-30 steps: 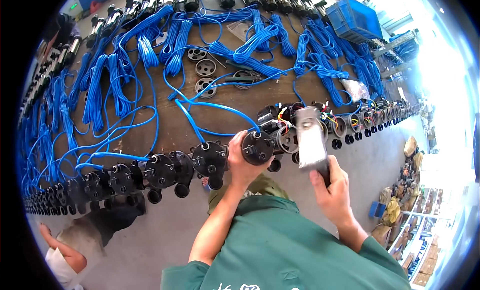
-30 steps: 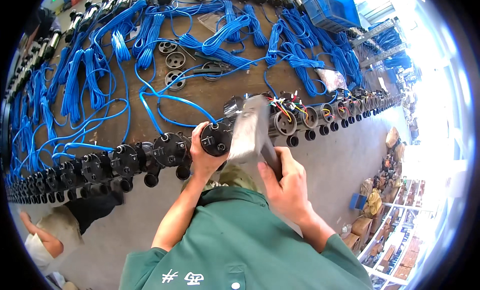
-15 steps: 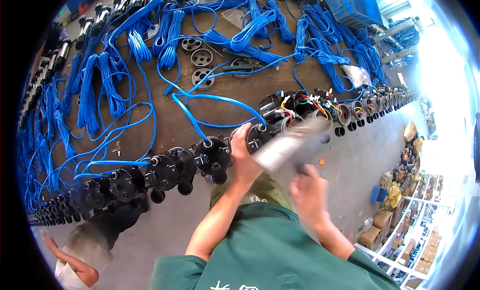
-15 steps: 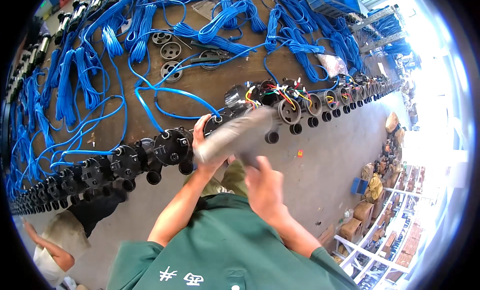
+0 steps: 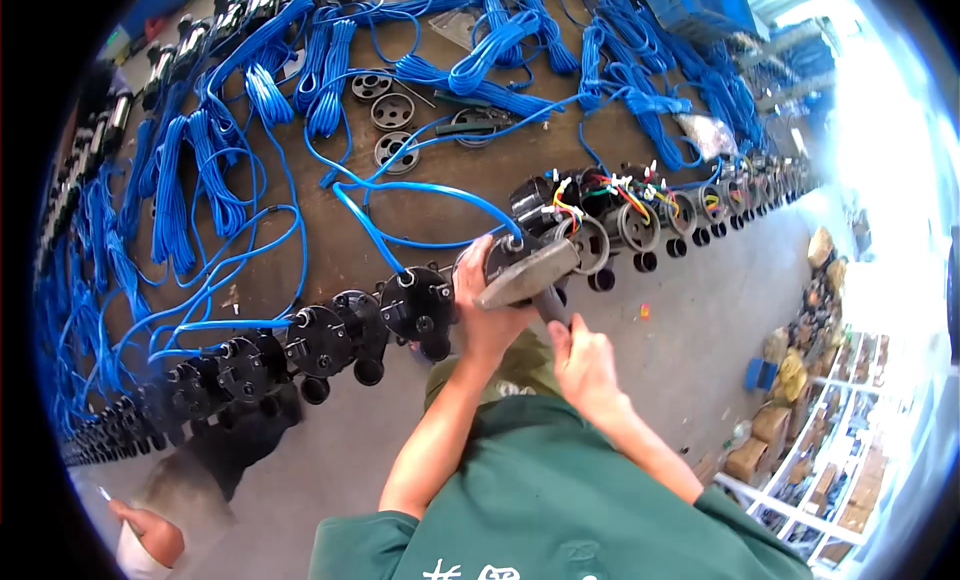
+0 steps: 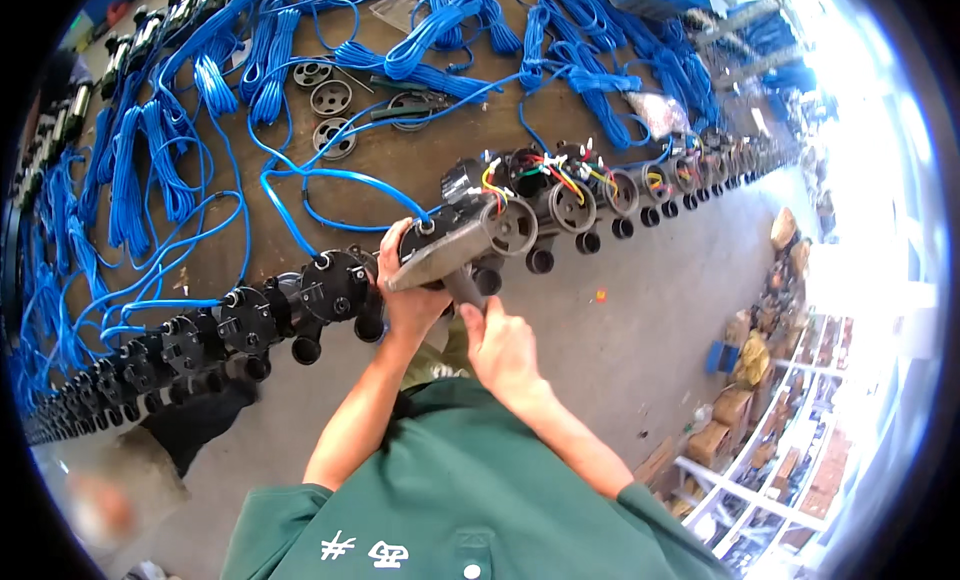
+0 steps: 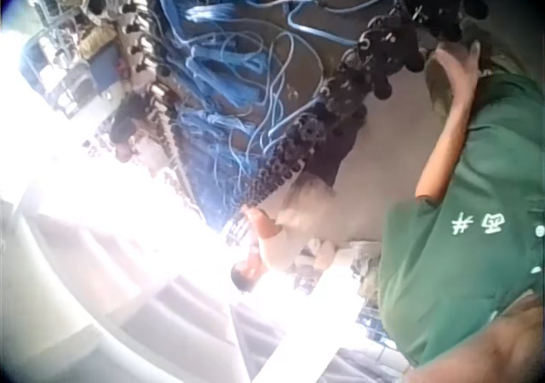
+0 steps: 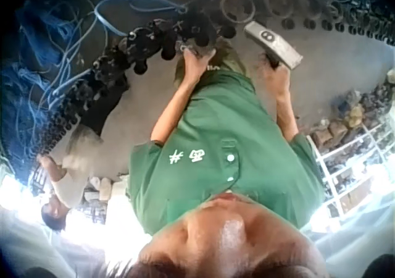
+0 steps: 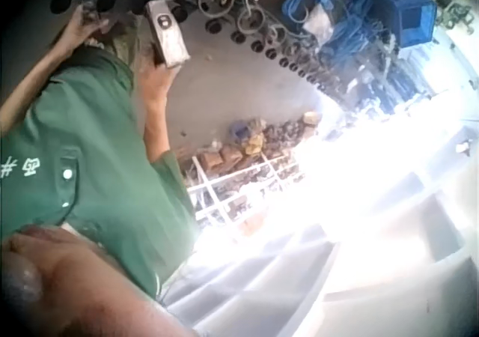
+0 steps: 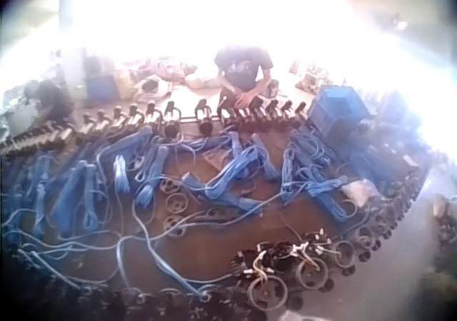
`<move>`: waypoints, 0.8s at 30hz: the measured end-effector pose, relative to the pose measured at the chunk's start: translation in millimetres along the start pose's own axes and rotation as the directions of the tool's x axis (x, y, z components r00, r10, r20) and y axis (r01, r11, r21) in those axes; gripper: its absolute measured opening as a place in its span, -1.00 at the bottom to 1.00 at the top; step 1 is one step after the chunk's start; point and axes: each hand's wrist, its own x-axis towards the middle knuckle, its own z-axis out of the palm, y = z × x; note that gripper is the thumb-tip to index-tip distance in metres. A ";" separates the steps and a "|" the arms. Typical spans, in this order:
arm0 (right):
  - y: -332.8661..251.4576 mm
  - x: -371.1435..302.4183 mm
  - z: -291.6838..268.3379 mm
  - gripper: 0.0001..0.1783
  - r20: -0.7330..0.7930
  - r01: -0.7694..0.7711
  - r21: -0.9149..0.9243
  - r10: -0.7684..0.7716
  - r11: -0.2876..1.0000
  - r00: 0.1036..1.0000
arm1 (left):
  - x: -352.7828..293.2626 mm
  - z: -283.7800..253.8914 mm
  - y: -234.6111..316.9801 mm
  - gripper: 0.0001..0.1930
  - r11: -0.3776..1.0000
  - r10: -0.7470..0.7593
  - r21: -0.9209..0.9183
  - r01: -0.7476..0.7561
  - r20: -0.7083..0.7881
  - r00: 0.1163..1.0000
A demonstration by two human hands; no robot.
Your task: The person assembles a series of water pumps by hand at a long workbench, inserting components into the pump housings and using a hammer to tap them into place.
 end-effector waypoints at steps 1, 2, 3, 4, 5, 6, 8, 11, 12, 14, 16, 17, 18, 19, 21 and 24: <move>-9.5 2.9 -10.3 -0.39 0.055 -0.043 0.082 0.038 0.996 0.998 | 1.5 -0.9 -5.6 0.04 1.000 0.010 -0.004 -0.010 -0.009 1.000; -4.0 -6.3 -15.2 -0.39 0.111 -0.081 0.177 0.062 0.981 0.992 | -6.7 -6.1 -4.1 0.05 1.000 -0.008 -0.022 0.008 0.019 1.000; 0.7 5.7 -23.6 -0.39 0.162 -0.079 0.260 0.037 0.962 0.986 | -1.0 -3.7 -9.8 0.06 0.999 -0.013 -0.031 0.013 -0.003 1.000; 4.9 6.6 -30.6 -0.39 0.213 -0.109 0.341 0.036 0.934 0.976 | -1.9 -6.0 -11.3 0.07 0.999 -0.022 -0.045 0.022 -0.002 1.000; 17.6 5.2 -40.0 -0.43 0.255 -0.118 0.421 0.007 0.899 0.967 | 0.6 -7.6 -5.6 0.08 0.998 -0.044 -0.040 0.044 -0.003 0.999; 29.8 9.7 -51.7 -0.47 0.283 -0.118 0.496 -0.031 0.860 0.959 | 4.9 -5.6 1.8 0.10 0.996 -0.081 -0.038 0.081 0.004 0.997; 39.1 0.3 -79.3 -0.61 0.331 -0.159 0.598 -0.062 0.785 0.942 | -6.4 -7.6 19.8 0.15 0.979 -0.204 0.009 0.204 0.037 0.978; 88.3 7.2 -75.9 -0.71 0.157 0.048 0.590 -0.173 0.806 0.972 | -61.1 -19.3 38.9 0.07 0.901 -0.418 0.204 0.382 0.180 0.890; 89.1 12.0 -73.3 -0.73 -0.002 0.124 0.541 -0.146 0.832 0.989 | -83.0 -17.1 32.2 0.04 0.847 -0.523 0.244 0.473 0.219 0.823; 94.5 22.7 -59.5 -0.77 -0.137 0.156 0.497 -0.100 0.853 0.985 | -100.6 -5.9 -1.9 -0.14 0.664 -0.748 0.267 0.699 0.232 0.622; 106.3 30.3 -51.3 -0.63 0.067 -0.042 0.644 -0.002 0.764 0.998 | -86.5 4.5 -18.6 -0.34 0.391 -0.872 0.009 0.920 0.325 0.367; 111.3 34.2 -48.1 -0.56 0.199 -0.156 0.699 0.020 0.698 0.980 | -70.5 11.5 -22.9 -0.44 0.213 -0.903 -0.099 0.972 0.360 0.235; 114.4 34.7 -45.2 -0.49 0.293 -0.234 0.715 0.021 0.659 0.956 | -84.2 20.3 -44.4 -0.49 0.240 -0.890 -0.174 0.955 0.354 0.288; 115.8 36.9 -42.6 -0.50 0.330 -0.250 0.705 0.005 0.664 0.944 | -99.9 27.9 -66.6 -0.55 0.355 -0.863 -0.192 0.915 0.308 0.400; 118.9 41.5 -37.7 -0.52 0.400 -0.278 0.682 -0.027 0.676 0.916 | -130.3 43.9 -110.7 -0.64 0.573 -0.769 -0.199 0.795 0.202 0.606; 123.7 46.4 -33.0 -0.62 0.386 -0.154 0.598 -0.114 0.786 0.915 | -157.3 47.0 -144.3 -0.63 0.852 -0.523 0.053 0.521 0.144 0.840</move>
